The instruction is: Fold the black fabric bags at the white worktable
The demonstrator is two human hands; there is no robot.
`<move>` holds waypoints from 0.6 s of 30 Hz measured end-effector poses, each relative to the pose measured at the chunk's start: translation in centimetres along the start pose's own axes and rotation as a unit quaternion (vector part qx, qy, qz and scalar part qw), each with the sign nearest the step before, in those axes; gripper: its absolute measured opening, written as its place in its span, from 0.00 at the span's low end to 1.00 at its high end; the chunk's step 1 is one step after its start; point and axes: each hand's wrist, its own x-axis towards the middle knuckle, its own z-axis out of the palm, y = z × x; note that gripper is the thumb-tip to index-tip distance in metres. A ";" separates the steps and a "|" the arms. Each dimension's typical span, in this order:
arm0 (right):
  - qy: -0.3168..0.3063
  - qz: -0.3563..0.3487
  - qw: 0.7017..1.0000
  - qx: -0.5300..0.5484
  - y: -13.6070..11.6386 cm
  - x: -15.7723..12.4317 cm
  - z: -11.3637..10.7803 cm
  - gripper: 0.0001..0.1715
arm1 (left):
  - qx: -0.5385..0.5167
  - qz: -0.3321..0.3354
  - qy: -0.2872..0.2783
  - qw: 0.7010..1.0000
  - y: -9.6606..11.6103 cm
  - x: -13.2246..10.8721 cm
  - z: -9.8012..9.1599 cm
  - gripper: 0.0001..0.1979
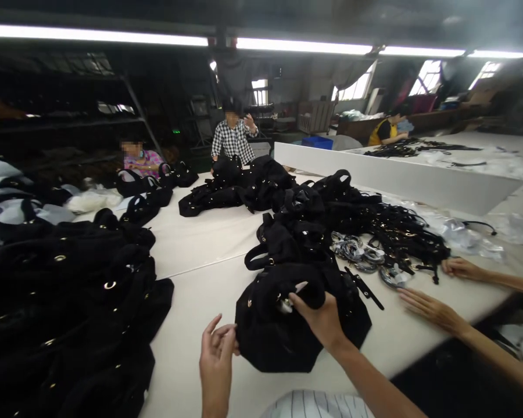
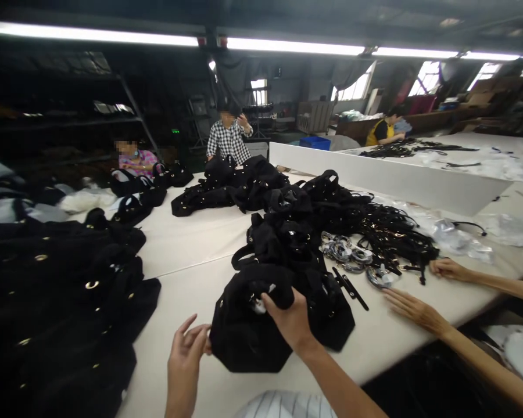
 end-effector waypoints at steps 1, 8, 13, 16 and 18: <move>0.038 -0.034 0.998 -0.026 -0.7 0.8 -1.8 0.15 | 0.017 -0.008 0.022 1.000 -0.7 0.0 -1.2 0.38; 0.337 -0.175 0.904 -0.195 -3.2 7.4 -9.9 0.23 | 0.107 -0.074 0.133 0.983 -5.1 1.2 -7.3 0.37; 0.227 0.025 0.954 -0.194 6.3 11.5 -5.9 0.26 | 0.108 -0.075 0.107 0.986 -5.3 3.0 -5.7 0.36; 0.134 0.070 0.982 -0.112 12.8 12.6 -4.0 0.31 | 0.115 -0.081 0.072 0.987 -5.7 4.0 -3.6 0.36; 0.110 0.067 0.989 -0.070 15.2 12.9 -4.1 0.34 | 0.110 -0.084 0.048 0.989 -6.2 4.3 -2.4 0.35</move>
